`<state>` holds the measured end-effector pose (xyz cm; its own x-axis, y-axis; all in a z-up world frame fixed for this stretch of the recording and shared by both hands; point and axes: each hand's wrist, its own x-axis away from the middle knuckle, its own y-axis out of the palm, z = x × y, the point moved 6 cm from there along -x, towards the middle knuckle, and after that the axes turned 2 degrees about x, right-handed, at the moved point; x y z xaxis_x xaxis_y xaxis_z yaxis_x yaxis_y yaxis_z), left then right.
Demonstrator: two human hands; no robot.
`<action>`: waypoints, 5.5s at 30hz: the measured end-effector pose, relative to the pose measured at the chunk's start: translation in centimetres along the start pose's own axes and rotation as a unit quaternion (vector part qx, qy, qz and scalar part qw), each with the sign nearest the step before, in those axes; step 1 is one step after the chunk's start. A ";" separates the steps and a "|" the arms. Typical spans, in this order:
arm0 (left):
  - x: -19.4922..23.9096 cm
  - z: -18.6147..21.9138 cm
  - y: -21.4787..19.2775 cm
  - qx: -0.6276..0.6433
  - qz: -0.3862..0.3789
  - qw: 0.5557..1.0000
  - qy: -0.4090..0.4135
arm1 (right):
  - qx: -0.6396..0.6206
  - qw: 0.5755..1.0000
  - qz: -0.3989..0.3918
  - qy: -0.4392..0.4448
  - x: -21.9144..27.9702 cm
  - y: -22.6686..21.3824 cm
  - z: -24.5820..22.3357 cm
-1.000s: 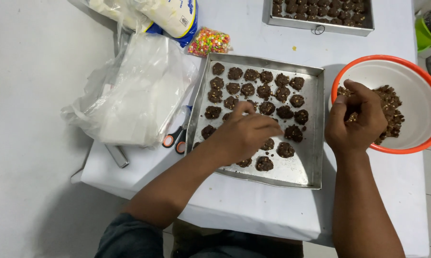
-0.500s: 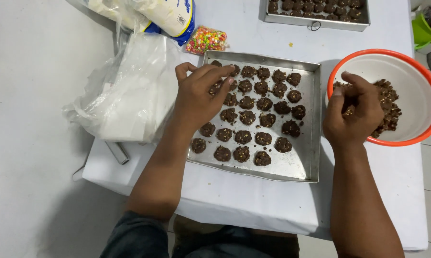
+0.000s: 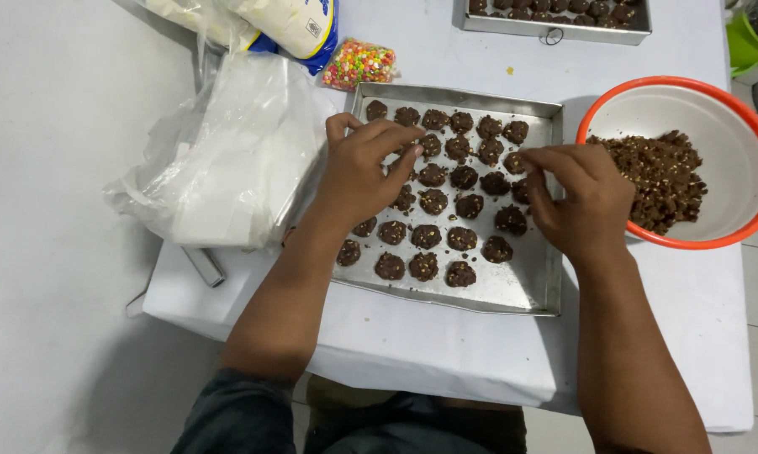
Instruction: The person scoops a chocolate mixture from a bowl, rolls it into a ball between their palms, and places it onto a metal tray. They repeat this process to fill the tray with uniformly shaped chocolate balls.
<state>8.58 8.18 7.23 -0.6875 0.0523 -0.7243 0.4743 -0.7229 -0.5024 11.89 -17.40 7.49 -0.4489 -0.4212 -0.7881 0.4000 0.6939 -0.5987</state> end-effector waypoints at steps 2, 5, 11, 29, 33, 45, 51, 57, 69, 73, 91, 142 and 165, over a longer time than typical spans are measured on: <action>0.5 -0.5 0.6 -0.011 -0.027 1.000 -0.006 | 0.045 0.999 0.023 -0.001 0.6 -1.1 1.6; 0.6 -0.7 1.2 -0.017 -0.054 0.998 0.003 | 0.081 0.994 0.068 0.016 1.0 -4.3 4.6; 0.7 0.0 1.4 -0.015 -0.057 0.998 0.016 | 0.098 0.993 0.007 0.068 1.9 -5.8 6.7; 0.9 -0.3 1.6 -0.004 -0.065 0.998 0.021 | 0.315 0.785 -0.518 0.123 5.3 3.4 2.9; 0.9 -0.2 1.6 -0.007 -0.069 0.997 0.030 | 0.306 0.813 -0.483 0.107 5.8 2.9 3.2; 0.6 0.0 1.1 0.014 -0.040 0.999 0.019 | 0.178 0.922 -0.341 0.052 1.9 2.3 -2.1; 0.3 0.0 1.0 0.004 -0.037 0.999 0.021 | 0.115 0.902 -0.415 0.038 -0.1 6.2 -4.4; 0.4 0.1 0.9 -0.001 -0.040 0.999 0.012 | 0.108 0.880 -0.460 0.051 0.0 8.3 -3.8; 0.3 0.5 0.9 -0.001 -0.028 0.999 0.021 | 0.090 0.876 -0.470 0.060 0.8 8.7 -3.1; 0.2 0.5 0.8 0.007 -0.036 0.999 0.014 | 0.075 0.883 -0.451 0.109 0.1 7.3 -1.4; 0.4 0.4 1.4 0.008 -0.050 0.999 0.016 | 0.026 0.900 -0.416 0.130 1.3 6.2 0.0; 0.6 1.6 1.6 -0.066 -0.051 0.988 0.131 | 0.251 0.860 -0.319 0.309 8.4 -4.2 19.6; 0.8 1.2 1.6 -0.047 -0.051 0.990 0.126 | 0.089 0.840 -0.288 0.451 11.3 -4.5 20.9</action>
<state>8.15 6.23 6.36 -0.5811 0.2994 -0.7568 0.4666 -0.6392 -0.6113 21.76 -37.47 -1.70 -0.9997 0.0119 0.0207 -0.0143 0.3948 -0.9187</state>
